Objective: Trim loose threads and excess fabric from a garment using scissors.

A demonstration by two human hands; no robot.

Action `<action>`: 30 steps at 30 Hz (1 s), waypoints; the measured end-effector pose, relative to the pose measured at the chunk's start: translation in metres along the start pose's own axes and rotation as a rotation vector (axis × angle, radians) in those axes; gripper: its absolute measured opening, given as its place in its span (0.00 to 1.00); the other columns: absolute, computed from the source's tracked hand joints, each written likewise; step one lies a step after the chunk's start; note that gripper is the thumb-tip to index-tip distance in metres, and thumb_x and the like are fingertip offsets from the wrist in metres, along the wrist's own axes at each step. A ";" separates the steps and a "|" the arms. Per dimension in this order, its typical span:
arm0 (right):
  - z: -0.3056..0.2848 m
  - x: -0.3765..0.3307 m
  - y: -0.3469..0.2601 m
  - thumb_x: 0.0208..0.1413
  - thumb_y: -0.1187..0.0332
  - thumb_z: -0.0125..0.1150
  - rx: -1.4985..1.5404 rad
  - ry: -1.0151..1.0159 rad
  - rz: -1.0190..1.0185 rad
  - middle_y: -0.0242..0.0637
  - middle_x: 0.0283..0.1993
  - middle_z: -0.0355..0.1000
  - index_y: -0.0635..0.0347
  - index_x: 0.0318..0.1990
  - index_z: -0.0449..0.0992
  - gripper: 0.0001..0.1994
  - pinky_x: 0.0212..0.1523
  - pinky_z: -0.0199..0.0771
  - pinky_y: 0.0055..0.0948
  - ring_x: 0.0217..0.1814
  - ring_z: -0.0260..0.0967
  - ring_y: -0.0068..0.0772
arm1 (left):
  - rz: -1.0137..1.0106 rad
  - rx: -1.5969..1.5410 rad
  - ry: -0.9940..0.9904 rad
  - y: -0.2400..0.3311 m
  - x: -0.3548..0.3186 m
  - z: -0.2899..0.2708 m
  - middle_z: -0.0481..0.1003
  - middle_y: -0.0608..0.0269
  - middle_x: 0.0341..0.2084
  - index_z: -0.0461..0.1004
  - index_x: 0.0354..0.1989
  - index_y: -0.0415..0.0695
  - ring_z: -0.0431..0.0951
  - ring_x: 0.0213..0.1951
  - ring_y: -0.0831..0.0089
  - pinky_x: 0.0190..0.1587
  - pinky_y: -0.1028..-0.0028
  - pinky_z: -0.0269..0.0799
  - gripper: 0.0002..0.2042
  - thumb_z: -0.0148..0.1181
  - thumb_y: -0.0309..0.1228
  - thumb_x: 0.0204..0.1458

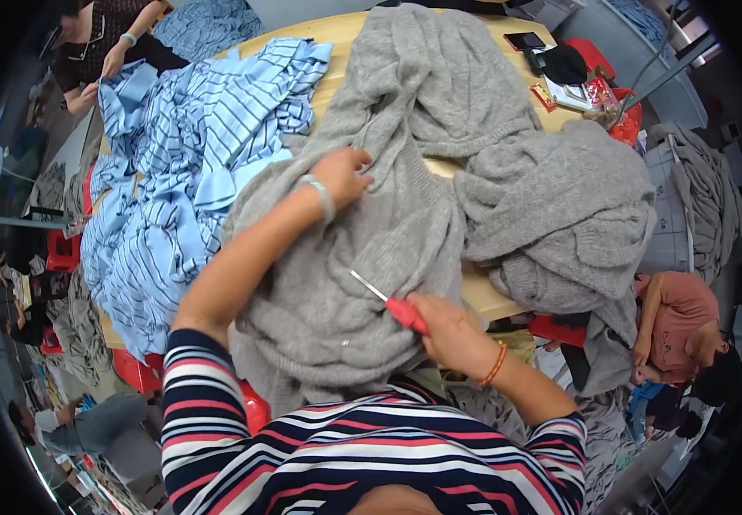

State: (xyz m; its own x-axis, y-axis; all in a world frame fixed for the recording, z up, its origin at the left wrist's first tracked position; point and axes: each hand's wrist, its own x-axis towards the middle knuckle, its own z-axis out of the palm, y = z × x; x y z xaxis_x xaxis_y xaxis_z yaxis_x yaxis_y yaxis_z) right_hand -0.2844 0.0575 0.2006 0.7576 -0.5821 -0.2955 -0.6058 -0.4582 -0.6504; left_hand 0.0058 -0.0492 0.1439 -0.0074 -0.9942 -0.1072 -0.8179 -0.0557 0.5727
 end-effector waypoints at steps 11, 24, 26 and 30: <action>-0.022 -0.020 0.031 0.46 0.75 0.59 0.173 0.022 0.091 0.44 0.51 0.67 0.55 0.56 0.65 0.25 0.48 0.71 0.41 0.50 0.68 0.50 | -0.107 0.216 -0.034 -0.076 0.062 0.068 0.77 0.46 0.34 0.74 0.35 0.41 0.76 0.40 0.45 0.45 0.60 0.71 0.11 0.50 0.35 0.52; -0.075 -0.043 0.005 0.49 0.80 0.52 0.133 0.293 0.046 0.49 0.38 0.72 0.64 0.54 0.68 0.21 0.42 0.72 0.33 0.39 0.73 0.48 | -0.455 -1.542 -0.212 0.072 -0.193 -0.036 0.74 0.54 0.47 0.66 0.54 0.35 0.76 0.48 0.68 0.55 0.67 0.70 0.17 0.52 0.24 0.56; -0.073 -0.054 -0.016 0.49 0.80 0.53 0.090 0.243 0.044 0.50 0.37 0.73 0.62 0.54 0.69 0.21 0.40 0.72 0.34 0.38 0.73 0.50 | -0.626 -1.717 -0.117 0.067 -0.205 -0.003 0.75 0.53 0.44 0.68 0.51 0.33 0.77 0.47 0.66 0.53 0.68 0.72 0.15 0.51 0.24 0.56; -0.062 -0.074 -0.050 0.49 0.73 0.57 -0.084 -0.146 0.050 0.51 0.31 0.73 0.54 0.53 0.70 0.20 0.34 0.72 0.40 0.35 0.72 0.55 | -0.544 -1.861 -0.039 0.052 -0.207 0.024 0.75 0.52 0.43 0.70 0.46 0.33 0.77 0.46 0.65 0.53 0.66 0.71 0.11 0.48 0.26 0.58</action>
State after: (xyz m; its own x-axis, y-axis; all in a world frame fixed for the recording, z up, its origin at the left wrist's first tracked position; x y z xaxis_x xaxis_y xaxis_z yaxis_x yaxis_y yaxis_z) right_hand -0.3256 0.0821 0.2982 0.7493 -0.5049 -0.4285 -0.6573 -0.4888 -0.5735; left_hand -0.0488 0.1562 0.1766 -0.0359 -0.8388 -0.5433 0.8026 -0.3481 0.4844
